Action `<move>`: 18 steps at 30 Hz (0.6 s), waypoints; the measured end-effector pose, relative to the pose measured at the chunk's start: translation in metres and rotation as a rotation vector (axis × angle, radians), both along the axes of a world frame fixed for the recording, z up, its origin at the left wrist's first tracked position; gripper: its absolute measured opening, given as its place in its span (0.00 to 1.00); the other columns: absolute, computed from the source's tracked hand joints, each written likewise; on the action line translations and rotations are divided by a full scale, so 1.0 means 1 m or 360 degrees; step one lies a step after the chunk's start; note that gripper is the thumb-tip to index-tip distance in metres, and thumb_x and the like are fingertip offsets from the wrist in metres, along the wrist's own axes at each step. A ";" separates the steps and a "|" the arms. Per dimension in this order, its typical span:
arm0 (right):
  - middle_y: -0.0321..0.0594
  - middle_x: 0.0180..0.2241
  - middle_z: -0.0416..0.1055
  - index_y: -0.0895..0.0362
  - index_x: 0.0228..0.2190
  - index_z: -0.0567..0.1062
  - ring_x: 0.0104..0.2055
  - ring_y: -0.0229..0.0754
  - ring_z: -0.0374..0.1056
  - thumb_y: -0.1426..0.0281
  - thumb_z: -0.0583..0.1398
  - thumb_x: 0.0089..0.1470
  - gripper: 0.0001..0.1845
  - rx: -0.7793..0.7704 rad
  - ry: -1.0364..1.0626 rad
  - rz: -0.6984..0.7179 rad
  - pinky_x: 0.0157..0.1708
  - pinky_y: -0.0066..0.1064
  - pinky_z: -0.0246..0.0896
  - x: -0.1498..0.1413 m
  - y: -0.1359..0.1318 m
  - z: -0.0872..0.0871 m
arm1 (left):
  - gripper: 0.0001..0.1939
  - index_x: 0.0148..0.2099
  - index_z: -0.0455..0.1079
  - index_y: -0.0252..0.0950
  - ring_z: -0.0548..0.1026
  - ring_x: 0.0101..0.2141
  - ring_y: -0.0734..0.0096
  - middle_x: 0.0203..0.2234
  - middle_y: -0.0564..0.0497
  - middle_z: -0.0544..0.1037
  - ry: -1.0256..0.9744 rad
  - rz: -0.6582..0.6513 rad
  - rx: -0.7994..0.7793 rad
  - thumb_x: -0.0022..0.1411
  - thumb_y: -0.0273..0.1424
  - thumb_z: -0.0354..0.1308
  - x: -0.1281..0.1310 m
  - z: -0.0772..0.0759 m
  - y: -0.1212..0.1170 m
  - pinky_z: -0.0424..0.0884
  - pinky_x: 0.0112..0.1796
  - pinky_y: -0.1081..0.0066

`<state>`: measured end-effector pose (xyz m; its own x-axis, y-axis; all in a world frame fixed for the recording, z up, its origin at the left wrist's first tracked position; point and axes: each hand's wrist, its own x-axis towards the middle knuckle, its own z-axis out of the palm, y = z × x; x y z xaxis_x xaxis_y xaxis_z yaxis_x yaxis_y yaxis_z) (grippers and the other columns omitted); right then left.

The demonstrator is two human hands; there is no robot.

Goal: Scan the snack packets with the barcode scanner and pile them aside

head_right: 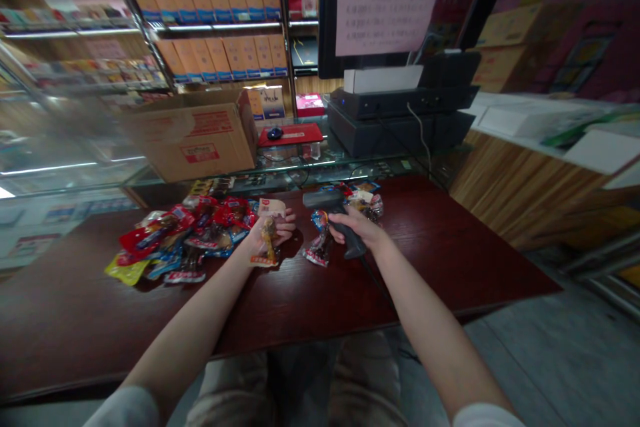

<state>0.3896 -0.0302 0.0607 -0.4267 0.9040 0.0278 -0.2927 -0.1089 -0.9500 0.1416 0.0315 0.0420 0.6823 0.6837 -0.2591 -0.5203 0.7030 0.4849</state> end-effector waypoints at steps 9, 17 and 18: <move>0.32 0.23 0.66 0.58 0.35 0.71 0.16 0.27 0.52 0.62 0.68 0.50 0.16 0.0032 0.0004 0.0122 0.15 0.23 0.50 -0.006 -0.001 -0.001 | 0.08 0.36 0.65 0.33 0.56 0.18 0.82 0.24 0.55 0.56 0.0087 -0.0113 -0.0019 0.59 0.18 0.48 0.003 0.000 -0.004 0.55 0.18 0.83; 0.35 0.26 0.70 0.57 0.35 0.71 0.15 0.28 0.52 0.62 0.67 0.48 0.16 0.0020 0.0013 0.0010 0.14 0.24 0.48 0.001 -0.001 0.005 | 0.03 0.31 0.63 0.35 0.56 0.17 0.82 0.20 0.57 0.57 0.0428 -0.0012 0.0195 0.59 0.25 0.52 0.008 0.005 0.007 0.53 0.17 0.82; 0.35 0.25 0.70 0.57 0.34 0.71 0.15 0.28 0.52 0.62 0.67 0.48 0.15 0.0026 0.0021 -0.0029 0.14 0.24 0.48 0.003 0.000 0.005 | 0.04 0.30 0.63 0.35 0.57 0.17 0.81 0.19 0.57 0.59 0.0607 0.0117 0.0297 0.59 0.27 0.53 0.005 0.007 0.010 0.54 0.18 0.81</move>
<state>0.3927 -0.0299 0.0657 -0.4098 0.9109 0.0482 -0.3070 -0.0880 -0.9476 0.1466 0.0420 0.0486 0.5095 0.7859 -0.3503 -0.3247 0.5526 0.7676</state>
